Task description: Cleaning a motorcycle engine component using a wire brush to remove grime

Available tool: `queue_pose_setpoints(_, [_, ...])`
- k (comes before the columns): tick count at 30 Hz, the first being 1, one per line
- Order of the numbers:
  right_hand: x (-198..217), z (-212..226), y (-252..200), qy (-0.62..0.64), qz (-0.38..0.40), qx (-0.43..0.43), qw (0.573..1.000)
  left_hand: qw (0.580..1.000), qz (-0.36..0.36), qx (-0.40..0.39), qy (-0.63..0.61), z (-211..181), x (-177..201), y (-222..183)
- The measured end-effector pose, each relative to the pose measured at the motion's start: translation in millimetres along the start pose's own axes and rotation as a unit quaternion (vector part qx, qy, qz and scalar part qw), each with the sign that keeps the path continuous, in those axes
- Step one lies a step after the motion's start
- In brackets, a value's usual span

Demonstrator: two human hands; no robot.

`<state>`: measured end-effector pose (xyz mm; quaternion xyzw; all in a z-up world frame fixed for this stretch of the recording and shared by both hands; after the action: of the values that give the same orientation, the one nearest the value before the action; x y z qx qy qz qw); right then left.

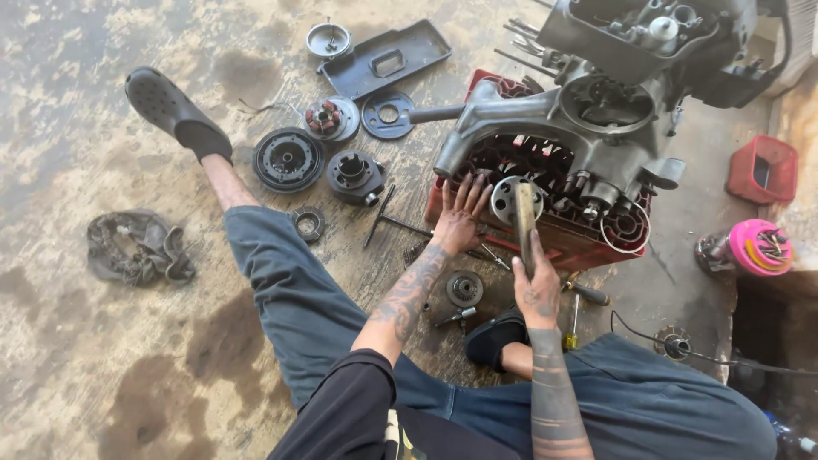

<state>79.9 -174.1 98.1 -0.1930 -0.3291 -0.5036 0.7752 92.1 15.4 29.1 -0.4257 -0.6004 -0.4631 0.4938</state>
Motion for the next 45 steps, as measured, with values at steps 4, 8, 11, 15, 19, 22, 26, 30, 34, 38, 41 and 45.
queue_pose_setpoints(4, [6,9,8,-0.002,0.002,0.03,1.0,1.0,0.009,0.004,0.011,1,-6,5])
queue_pose_setpoints(8, [10,-3,3,-0.03,-0.017,0.016,0.999,1.0,-0.006,0.003,-0.008,-1,-7,1])
queue_pose_setpoints(11, [1,6,-2,-0.022,-0.01,0.028,0.999,1.0,-0.01,0.004,0.008,-1,-6,2])
queue_pose_setpoints(15, [4,-29,9,-0.003,-0.015,-0.002,1.0,0.999,-0.031,0.009,0.02,-2,-10,4])
queue_pose_setpoints(19, [13,-43,11,-0.061,-0.05,-0.004,0.997,0.997,-0.071,0.007,-0.006,0,-9,3])
queue_pose_setpoints(22, [0,-16,3,-0.037,-0.04,0.036,0.998,0.996,-0.083,-0.013,-0.039,-1,-7,2])
queue_pose_setpoints(26, [0,-6,13,-0.037,-0.025,0.032,0.998,0.995,-0.087,-0.018,-0.052,0,-5,4])
queue_pose_setpoints(30, [17,-31,15,-0.058,-0.058,0.022,0.996,0.997,-0.055,-0.015,-0.051,-3,-8,4])
queue_pose_setpoints(34, [-1,-16,-1,-0.08,-0.058,0.064,0.993,0.998,-0.034,-0.022,-0.042,-6,-1,0])
queue_pose_setpoints(38, [1,3,19,-0.079,-0.051,0.074,0.993,0.997,-0.032,-0.013,-0.07,-6,3,0])
queue_pose_setpoints(41, [3,9,29,-0.072,-0.039,0.064,0.995,0.996,-0.036,-0.006,-0.08,-4,1,1])
queue_pose_setpoints(45, [-3,20,-2,-0.075,-0.027,0.09,0.993,0.995,-0.03,-0.01,-0.097,-4,-4,2])
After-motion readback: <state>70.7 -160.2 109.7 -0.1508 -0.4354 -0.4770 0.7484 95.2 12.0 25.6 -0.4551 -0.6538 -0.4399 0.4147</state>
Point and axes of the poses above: each hand's wrist, its own y-axis towards the middle knuckle, its own x-axis out of the back of the hand, z = x × y, the point moved 10 cm from there along y, towards the middle knuckle, and after that the axes turned 2 degrees about z, right-handed, at the moved point
